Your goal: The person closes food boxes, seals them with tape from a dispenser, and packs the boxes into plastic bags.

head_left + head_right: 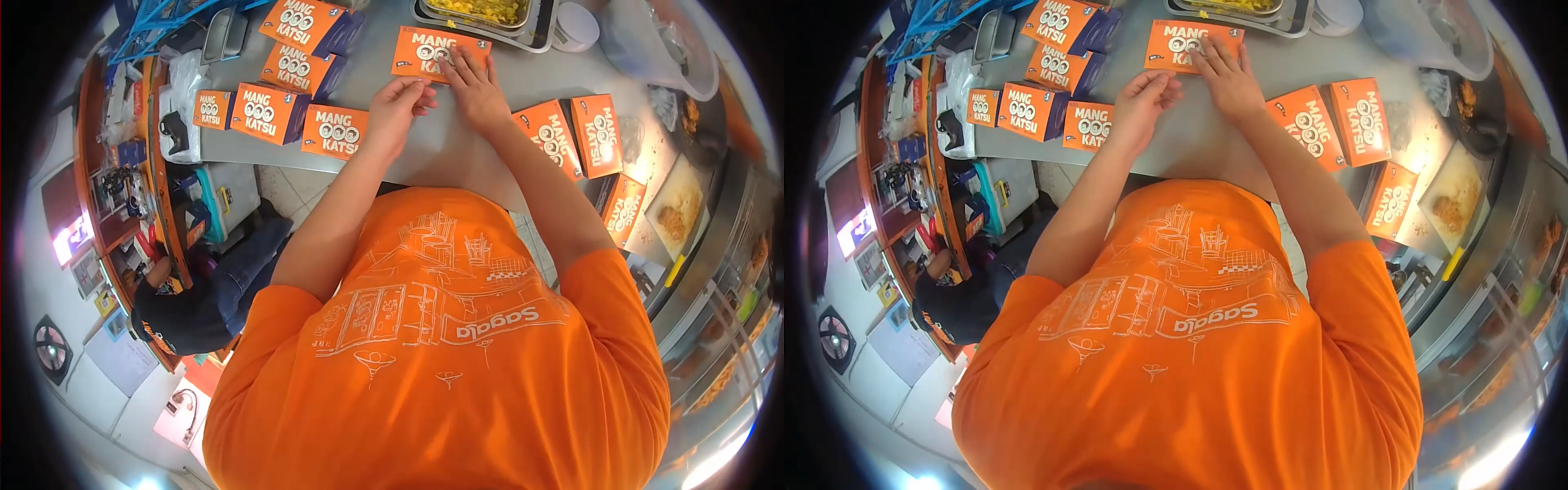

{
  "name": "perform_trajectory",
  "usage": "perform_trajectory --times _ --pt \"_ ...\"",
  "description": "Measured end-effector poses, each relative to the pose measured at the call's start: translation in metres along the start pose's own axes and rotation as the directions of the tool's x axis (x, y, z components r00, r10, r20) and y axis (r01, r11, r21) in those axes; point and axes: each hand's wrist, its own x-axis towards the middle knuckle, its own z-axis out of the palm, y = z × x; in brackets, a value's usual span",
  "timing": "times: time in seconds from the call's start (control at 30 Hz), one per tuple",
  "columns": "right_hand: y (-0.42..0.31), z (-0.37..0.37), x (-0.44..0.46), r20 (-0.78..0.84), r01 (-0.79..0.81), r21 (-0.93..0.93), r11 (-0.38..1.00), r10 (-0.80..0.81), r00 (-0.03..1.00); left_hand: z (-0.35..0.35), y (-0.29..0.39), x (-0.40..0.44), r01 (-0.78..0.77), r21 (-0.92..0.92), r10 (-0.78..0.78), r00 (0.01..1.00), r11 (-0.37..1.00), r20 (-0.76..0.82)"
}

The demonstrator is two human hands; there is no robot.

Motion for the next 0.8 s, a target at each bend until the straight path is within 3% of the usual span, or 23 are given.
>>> perform_trajectory --times 0.03,0.1,0.13,0.2,0.33,0.4,0.6,0.67,0.8 --pt "-0.001 0.002 0.0 0.007 0.0 0.003 1.0 0.0 1.0 0.0 -0.003 0.003 0.021 -0.005 -0.021 1.0 1.0 0.002" --pt "-0.002 0.004 0.0 -0.086 -0.036 0.226 0.974 0.057 0.995 0.003 -0.007 0.009 0.049 -0.006 -0.049 0.999 0.999 0.012" --pt "-0.002 0.004 0.0 -0.082 -0.043 0.226 0.973 0.063 0.995 0.004 -0.009 0.011 0.043 0.033 -0.044 0.999 0.999 0.018" --pt "-0.003 0.0 0.0 -0.097 -0.078 0.455 0.887 0.136 0.986 0.005 -0.012 0.016 0.049 0.076 -0.051 0.998 0.996 0.03" --pt "-0.007 -0.005 0.0 -0.07 -0.088 0.434 0.897 0.131 0.989 0.002 -0.031 0.03 0.102 0.102 -0.104 0.994 0.99 0.016" --pt "-0.01 -0.007 0.0 -0.08 -0.052 0.284 0.957 0.078 0.994 0.0 -0.037 0.034 0.156 0.063 -0.155 0.988 0.986 -0.027" --pt "-0.003 0.006 -0.001 -0.071 -0.012 0.278 0.96 0.033 0.997 -0.014 -0.048 0.042 0.207 0.007 -0.207 0.978 0.978 -0.039" --pt "-0.003 0.004 0.0 -0.052 -0.019 0.278 0.96 0.035 0.998 -0.015 -0.049 0.044 0.288 0.133 -0.283 0.958 0.948 -0.056" --pt "-0.006 -0.004 0.0 -0.026 -0.038 0.231 0.972 0.046 0.999 -0.012 -0.05 0.043 0.285 0.173 -0.275 0.958 0.943 -0.079"
